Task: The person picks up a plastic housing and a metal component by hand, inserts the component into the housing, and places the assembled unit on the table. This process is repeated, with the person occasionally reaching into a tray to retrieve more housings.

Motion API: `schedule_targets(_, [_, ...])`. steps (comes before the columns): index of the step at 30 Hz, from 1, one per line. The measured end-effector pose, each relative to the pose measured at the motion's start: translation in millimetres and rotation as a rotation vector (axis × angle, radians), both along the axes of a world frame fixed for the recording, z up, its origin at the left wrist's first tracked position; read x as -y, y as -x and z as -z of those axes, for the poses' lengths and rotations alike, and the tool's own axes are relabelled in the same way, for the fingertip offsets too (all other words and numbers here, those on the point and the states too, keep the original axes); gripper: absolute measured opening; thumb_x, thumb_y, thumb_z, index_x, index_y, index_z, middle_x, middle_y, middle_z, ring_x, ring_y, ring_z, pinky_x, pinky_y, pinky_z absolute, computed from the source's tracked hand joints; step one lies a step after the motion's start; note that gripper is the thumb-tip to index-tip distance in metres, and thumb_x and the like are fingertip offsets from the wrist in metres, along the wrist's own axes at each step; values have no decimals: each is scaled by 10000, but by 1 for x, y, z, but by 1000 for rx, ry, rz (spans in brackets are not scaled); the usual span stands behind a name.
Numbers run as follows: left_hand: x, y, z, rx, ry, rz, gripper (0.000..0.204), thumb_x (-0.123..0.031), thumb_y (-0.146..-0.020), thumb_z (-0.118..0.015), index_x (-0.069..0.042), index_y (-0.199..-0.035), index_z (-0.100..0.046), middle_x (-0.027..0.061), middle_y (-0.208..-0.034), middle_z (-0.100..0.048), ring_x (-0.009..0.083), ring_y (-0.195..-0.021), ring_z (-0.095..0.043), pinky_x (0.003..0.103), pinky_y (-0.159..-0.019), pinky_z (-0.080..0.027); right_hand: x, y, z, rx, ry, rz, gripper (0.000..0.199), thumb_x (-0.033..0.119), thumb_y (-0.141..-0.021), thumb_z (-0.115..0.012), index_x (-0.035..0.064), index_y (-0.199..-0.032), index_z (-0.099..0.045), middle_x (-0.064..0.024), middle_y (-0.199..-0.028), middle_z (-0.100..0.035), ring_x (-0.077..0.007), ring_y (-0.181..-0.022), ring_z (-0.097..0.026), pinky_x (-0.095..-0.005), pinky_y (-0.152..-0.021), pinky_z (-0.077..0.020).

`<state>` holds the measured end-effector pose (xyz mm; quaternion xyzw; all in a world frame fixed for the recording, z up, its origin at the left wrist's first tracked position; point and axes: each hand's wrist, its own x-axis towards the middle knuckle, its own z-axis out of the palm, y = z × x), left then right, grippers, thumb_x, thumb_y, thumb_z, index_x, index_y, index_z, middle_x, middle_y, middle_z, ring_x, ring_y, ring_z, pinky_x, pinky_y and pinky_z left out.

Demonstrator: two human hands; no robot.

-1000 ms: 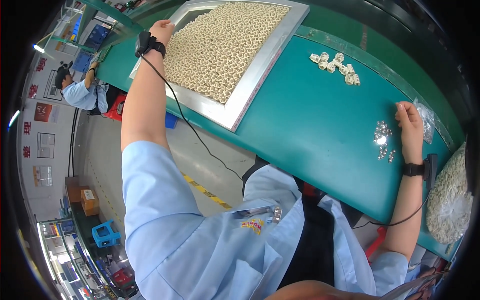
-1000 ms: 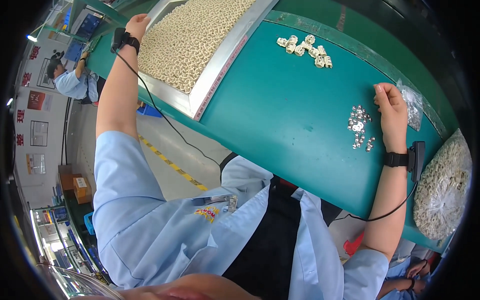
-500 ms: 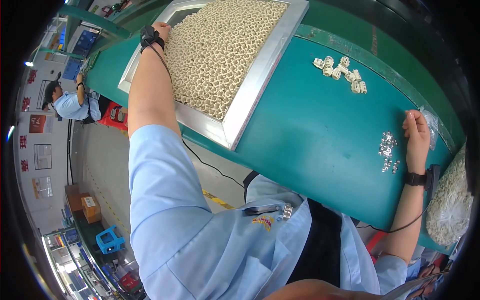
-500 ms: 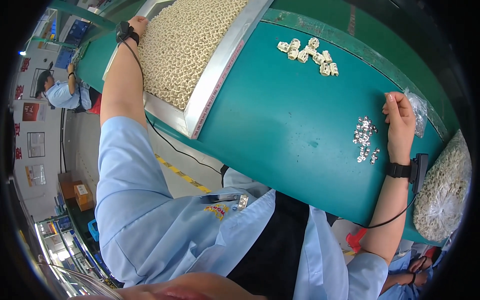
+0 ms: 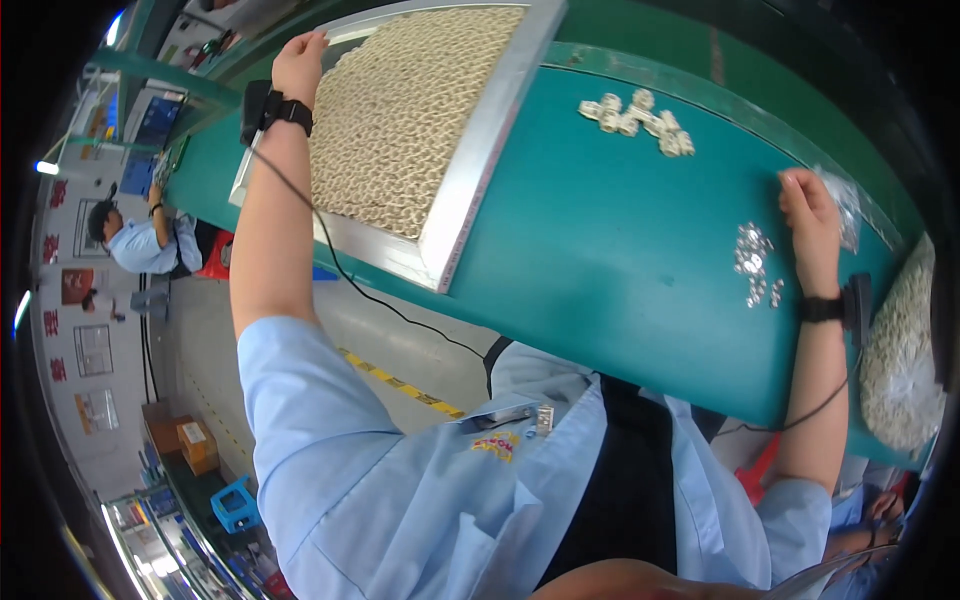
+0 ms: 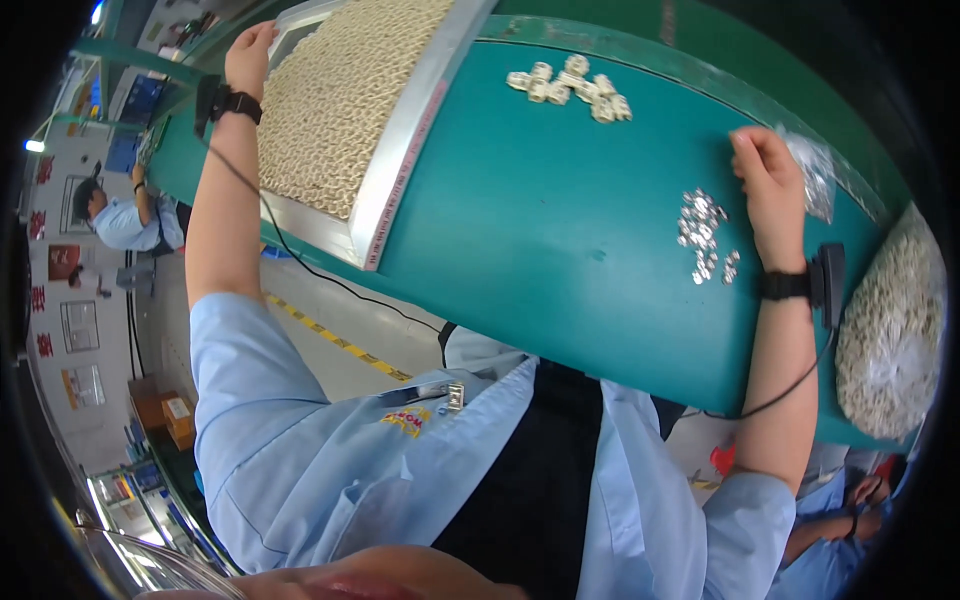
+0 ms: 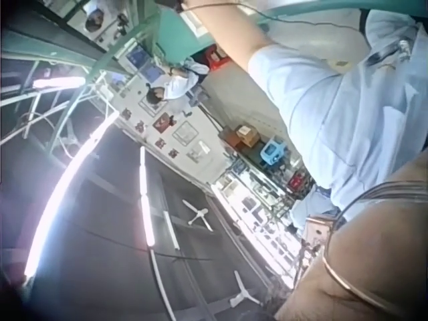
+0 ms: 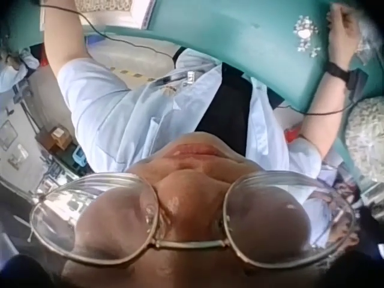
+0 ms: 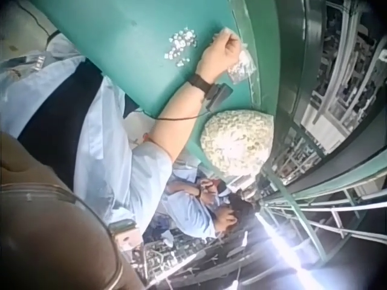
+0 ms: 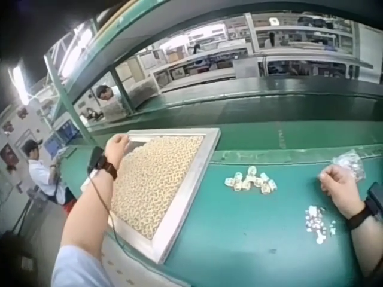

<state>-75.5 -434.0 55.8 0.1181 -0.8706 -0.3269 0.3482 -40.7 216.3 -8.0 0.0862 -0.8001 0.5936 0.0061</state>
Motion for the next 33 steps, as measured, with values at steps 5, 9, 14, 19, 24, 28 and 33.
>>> schedule_targets(5, [-202, -23, -21, 209, -79, 599, 203, -127, -938, -572, -46, -1123, -592, 8, -939, -632, 88, -893, -593, 219, -798, -470, -7, 1, 3, -24, -19, -13, 168, 265, -941, -583, 106, -963, -632, 82, -755, -513, -11, -692, -445, -163, -595, -338])
schedule_targets(9, [-321, -68, -26, 341, 230, 876, 254, -230, -899, -608, -30, -1051, -651, 95, -952, -672, 207, -871, -635, 297, -791, -488, -1, 4, 7, -58, 6, -71, 180, 277, -938, -582, 105, -959, -630, 81, -764, -516, -14, -706, -454, -166, -608, -345])
schedule_targets(14, [-373, -62, 18, 229, 559, 841, 246, -232, -889, -614, -39, -1041, -617, 133, -962, -650, 284, -879, -631, 350, -778, -501, 1, 5, 5, -40, 19, -140, 204, 283, -933, -589, 87, -974, -628, 70, -801, -539, -27, -734, -474, -179, -649, -379])
schedule_targets(19, [-387, -43, 38, 371, 511, 674, 237, -217, -862, -642, -22, -986, -590, 153, -944, -636, 309, -859, -622, 375, -765, -501, -3, 10, 13, -99, 19, -177, 226, 280, -931, -591, 64, -991, -622, 59, -835, -557, -40, -760, -491, -197, -694, -412])
schedule_targets(24, [-389, -40, 44, 391, 351, 655, 212, -184, -848, -642, -5, -943, -580, 156, -918, -633, 311, -844, -622, 373, -749, -500, -7, 13, 16, -62, -58, -194, 244, 276, -931, -591, 44, -1004, -616, 52, -844, -565, -43, -782, -504, -199, -723, -423])
schedule_targets(28, [-392, -44, 47, 363, 352, 638, 202, -169, -845, -626, -4, -956, -592, 136, -901, -637, 273, -800, -621, 352, -722, -499, -8, 14, 17, -76, -85, -199, 241, 270, -935, -587, 42, -1006, -616, 49, -844, -567, -40, -784, -506, -196, -720, -421])
schedule_targets(33, [-420, -52, 51, 336, 129, 667, 227, -169, -869, -650, -38, -1047, -599, 49, -895, -651, 107, -805, -602, 257, -706, -489, -5, 10, 17, -92, -88, -212, 230, 258, -938, -582, 41, -1005, -617, 41, -846, -573, -49, -789, -516, -204, -720, -429])
